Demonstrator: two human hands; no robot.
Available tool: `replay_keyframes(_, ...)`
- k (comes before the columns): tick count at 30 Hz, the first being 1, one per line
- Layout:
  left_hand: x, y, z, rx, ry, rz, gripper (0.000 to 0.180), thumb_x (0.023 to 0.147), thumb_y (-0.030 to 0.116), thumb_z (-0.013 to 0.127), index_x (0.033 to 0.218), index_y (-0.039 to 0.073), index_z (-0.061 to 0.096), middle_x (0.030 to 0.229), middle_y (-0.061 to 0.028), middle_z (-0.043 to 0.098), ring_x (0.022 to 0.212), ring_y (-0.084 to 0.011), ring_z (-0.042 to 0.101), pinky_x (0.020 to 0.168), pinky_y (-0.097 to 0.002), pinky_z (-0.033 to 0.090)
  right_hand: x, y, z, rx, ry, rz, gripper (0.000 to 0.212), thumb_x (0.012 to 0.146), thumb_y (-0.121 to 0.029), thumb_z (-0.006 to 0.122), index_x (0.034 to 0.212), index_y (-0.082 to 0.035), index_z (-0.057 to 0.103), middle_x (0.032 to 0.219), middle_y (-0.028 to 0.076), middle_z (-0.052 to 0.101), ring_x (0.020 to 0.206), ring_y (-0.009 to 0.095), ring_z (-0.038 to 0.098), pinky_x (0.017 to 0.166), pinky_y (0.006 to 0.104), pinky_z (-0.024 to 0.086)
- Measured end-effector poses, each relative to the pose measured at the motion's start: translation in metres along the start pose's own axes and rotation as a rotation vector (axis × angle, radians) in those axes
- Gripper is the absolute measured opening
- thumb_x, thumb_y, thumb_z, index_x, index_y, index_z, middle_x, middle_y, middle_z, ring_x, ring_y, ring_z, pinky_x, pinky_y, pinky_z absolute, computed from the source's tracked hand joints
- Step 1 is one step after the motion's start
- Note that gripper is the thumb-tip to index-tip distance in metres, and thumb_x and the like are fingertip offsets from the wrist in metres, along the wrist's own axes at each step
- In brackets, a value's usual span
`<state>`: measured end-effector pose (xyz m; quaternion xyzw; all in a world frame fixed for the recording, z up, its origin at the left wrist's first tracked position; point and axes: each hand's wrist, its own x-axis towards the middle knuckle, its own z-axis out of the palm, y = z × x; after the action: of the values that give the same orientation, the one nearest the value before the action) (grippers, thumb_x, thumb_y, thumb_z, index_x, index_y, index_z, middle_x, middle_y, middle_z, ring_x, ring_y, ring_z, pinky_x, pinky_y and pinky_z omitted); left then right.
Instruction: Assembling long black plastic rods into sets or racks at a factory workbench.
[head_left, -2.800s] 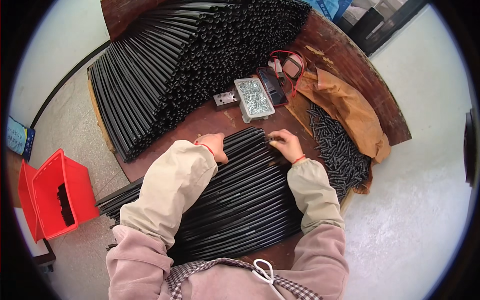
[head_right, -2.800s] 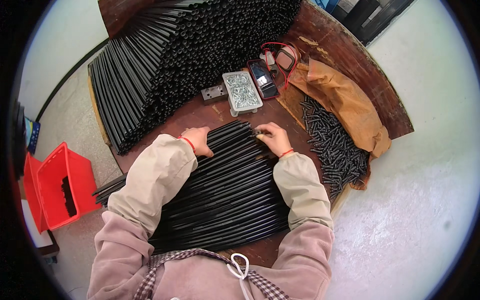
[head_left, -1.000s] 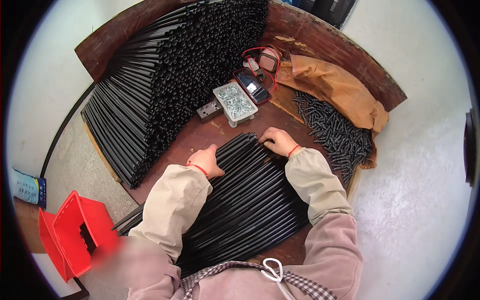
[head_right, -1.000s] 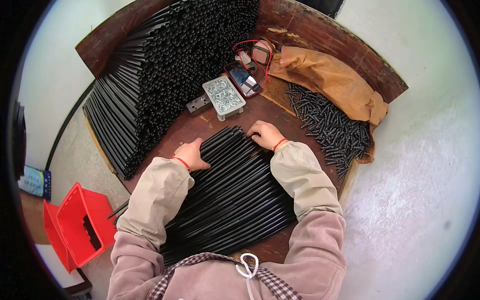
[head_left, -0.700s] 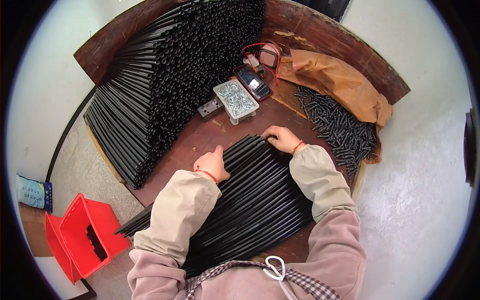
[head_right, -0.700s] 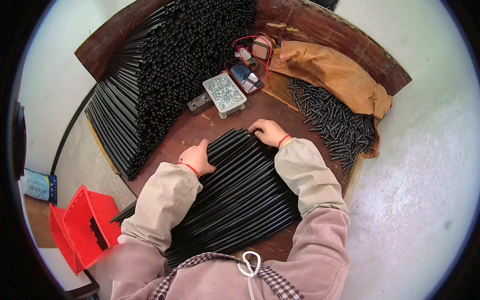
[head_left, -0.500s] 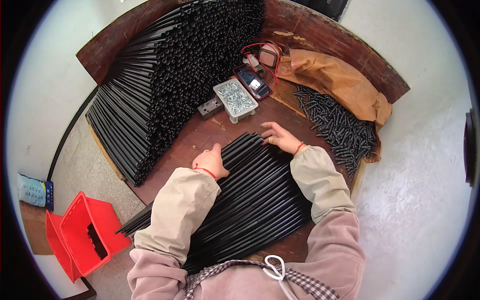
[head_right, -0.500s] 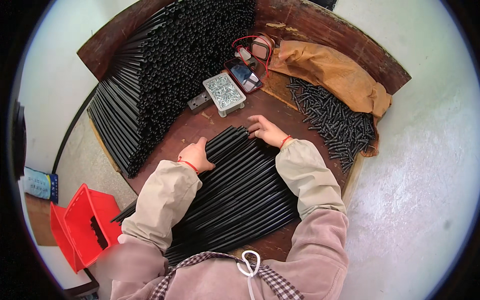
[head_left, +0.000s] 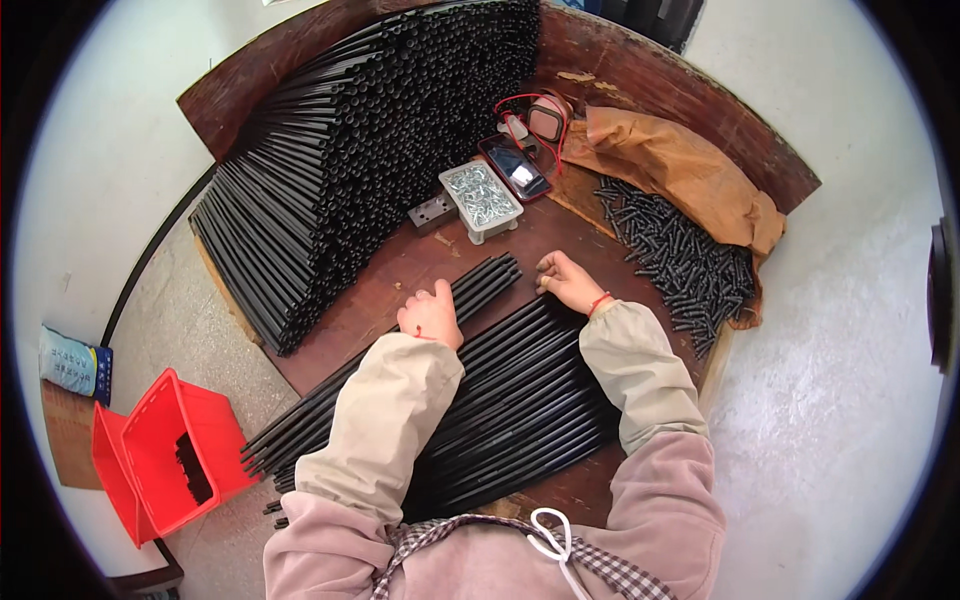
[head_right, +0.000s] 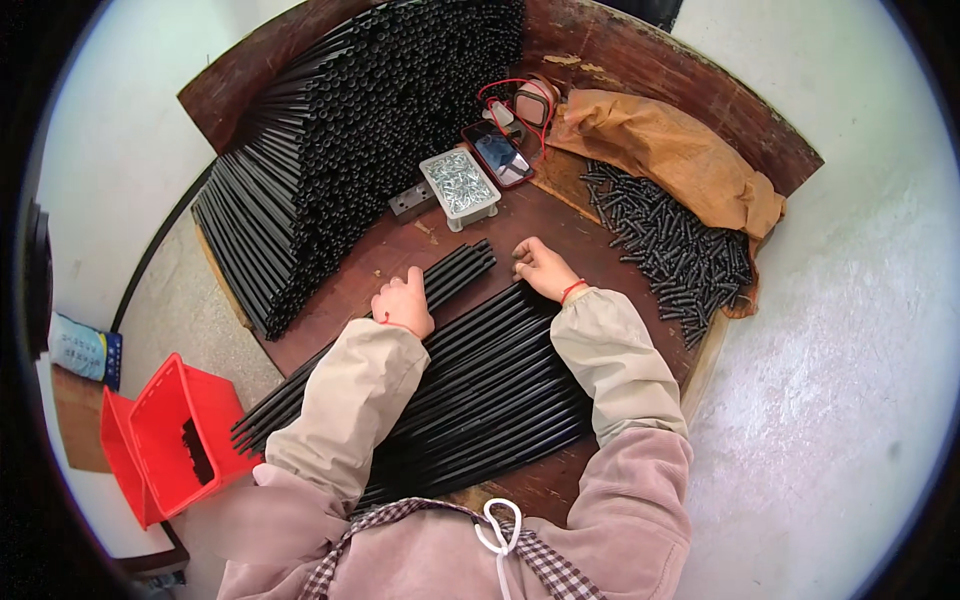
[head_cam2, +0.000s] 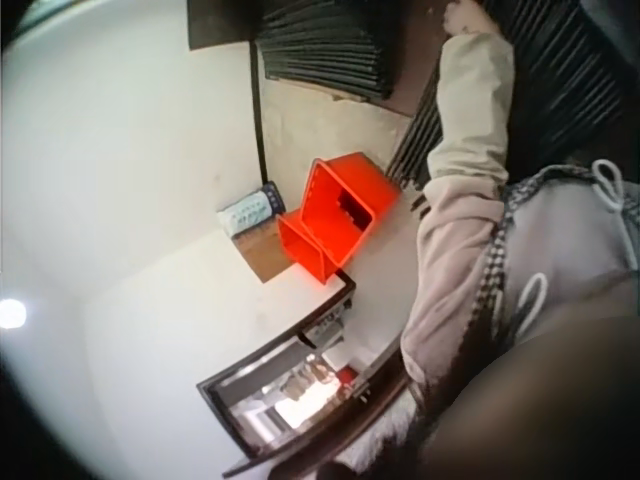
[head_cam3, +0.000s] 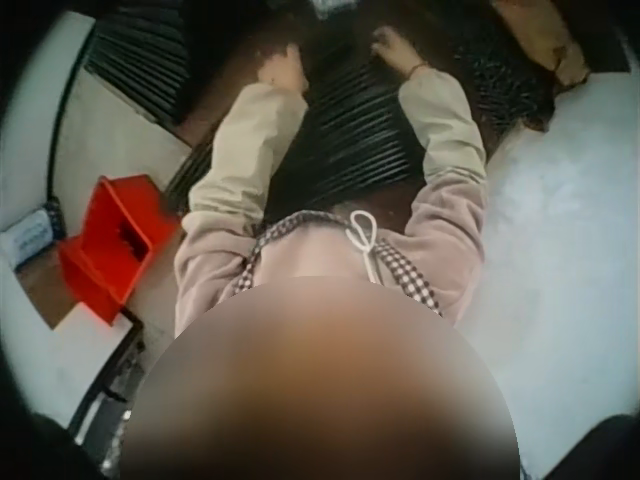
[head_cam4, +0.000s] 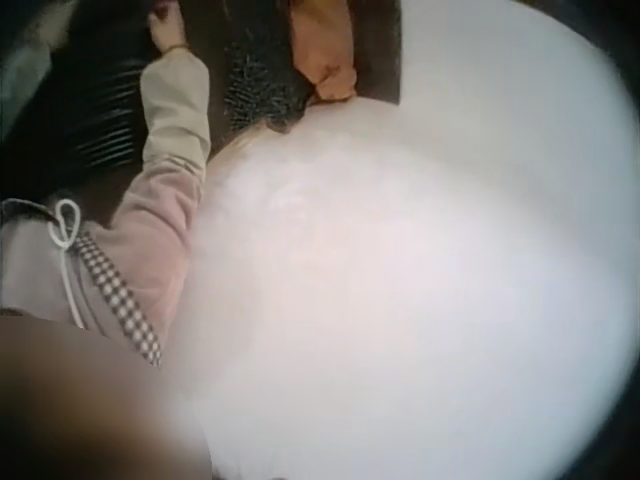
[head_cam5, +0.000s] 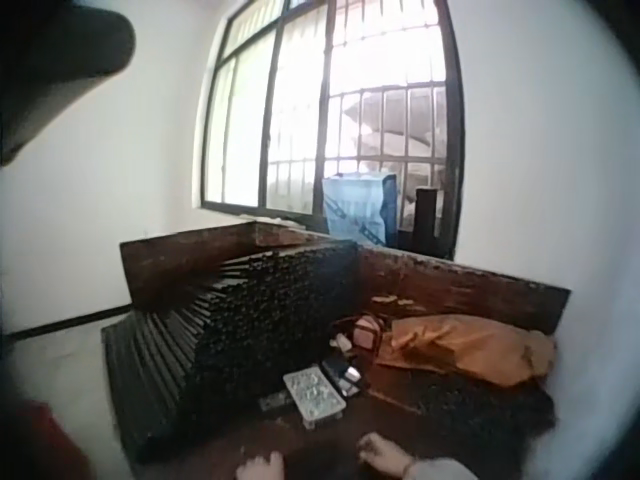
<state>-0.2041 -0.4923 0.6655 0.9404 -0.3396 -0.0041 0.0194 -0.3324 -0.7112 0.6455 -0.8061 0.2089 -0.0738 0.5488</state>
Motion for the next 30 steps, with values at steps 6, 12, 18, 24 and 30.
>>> replay_keyframes(6, 0.003, 0.003, 0.008, 0.018, -0.045, -0.032, 0.041, 0.060, 0.007, 0.064, 0.095, 0.010, 0.043, 0.075, -0.0109, 0.058, 0.064, -0.0299, 0.059, 0.057, -0.0380, 0.048, -0.009, -0.001, -0.005, -0.076, -0.132, -0.082, 0.023, 0.081, -0.003, 0.051, 0.104, -0.002, 0.049, 0.089, 0.007, 0.056, 0.079, 0.014, 0.055, 0.070, 0.0224, 0.044)
replay_keyframes(12, 0.017, -0.005, -0.004, -0.005, 0.018, 0.073, 0.040, 0.060, 0.007, 0.065, 0.093, 0.011, 0.043, 0.072, -0.0093, 0.056, 0.059, -0.0276, 0.057, 0.051, -0.0354, 0.046, 0.002, -0.001, -0.013, -0.060, -0.201, -0.052, 0.025, 0.084, -0.008, 0.051, 0.108, -0.002, 0.052, 0.091, 0.007, 0.057, 0.079, 0.013, 0.055, 0.071, 0.0215, 0.043)
replay_keyframes(18, 0.011, -0.003, 0.024, 0.130, 0.267, 0.110, 0.039, 0.059, 0.006, 0.064, 0.091, 0.011, 0.043, 0.072, -0.0105, 0.056, 0.060, -0.0273, 0.057, 0.052, -0.0359, 0.047, 0.034, -0.024, -0.008, 0.246, 0.069, 0.038, 0.034, 0.090, -0.024, 0.046, 0.115, -0.002, 0.051, 0.100, 0.011, 0.059, 0.089, 0.017, 0.055, 0.079, 0.0259, 0.041)
replay_keyframes(24, 0.001, 0.000, 0.008, -0.003, 0.169, 0.179, 0.037, 0.060, 0.005, 0.064, 0.090, 0.010, 0.043, 0.072, -0.0109, 0.057, 0.060, -0.0272, 0.058, 0.052, -0.0352, 0.046, 0.057, -0.007, 0.026, 0.703, 0.038, -0.005, 0.053, 0.094, -0.042, 0.035, 0.123, 0.001, 0.046, 0.114, 0.015, 0.055, 0.105, 0.022, 0.051, 0.092, 0.0311, 0.036)
replay_keyframes(30, 0.011, -0.001, -0.001, -0.035, 0.036, 0.118, 0.036, 0.060, 0.006, 0.064, 0.089, 0.011, 0.044, 0.072, -0.0096, 0.057, 0.062, -0.0259, 0.058, 0.054, -0.0342, 0.046, 0.051, -0.028, 0.052, 0.569, -0.035, -0.152, 0.068, 0.093, -0.051, 0.022, 0.129, 0.004, 0.037, 0.128, 0.018, 0.045, 0.119, 0.027, 0.041, 0.102, 0.0361, 0.026)
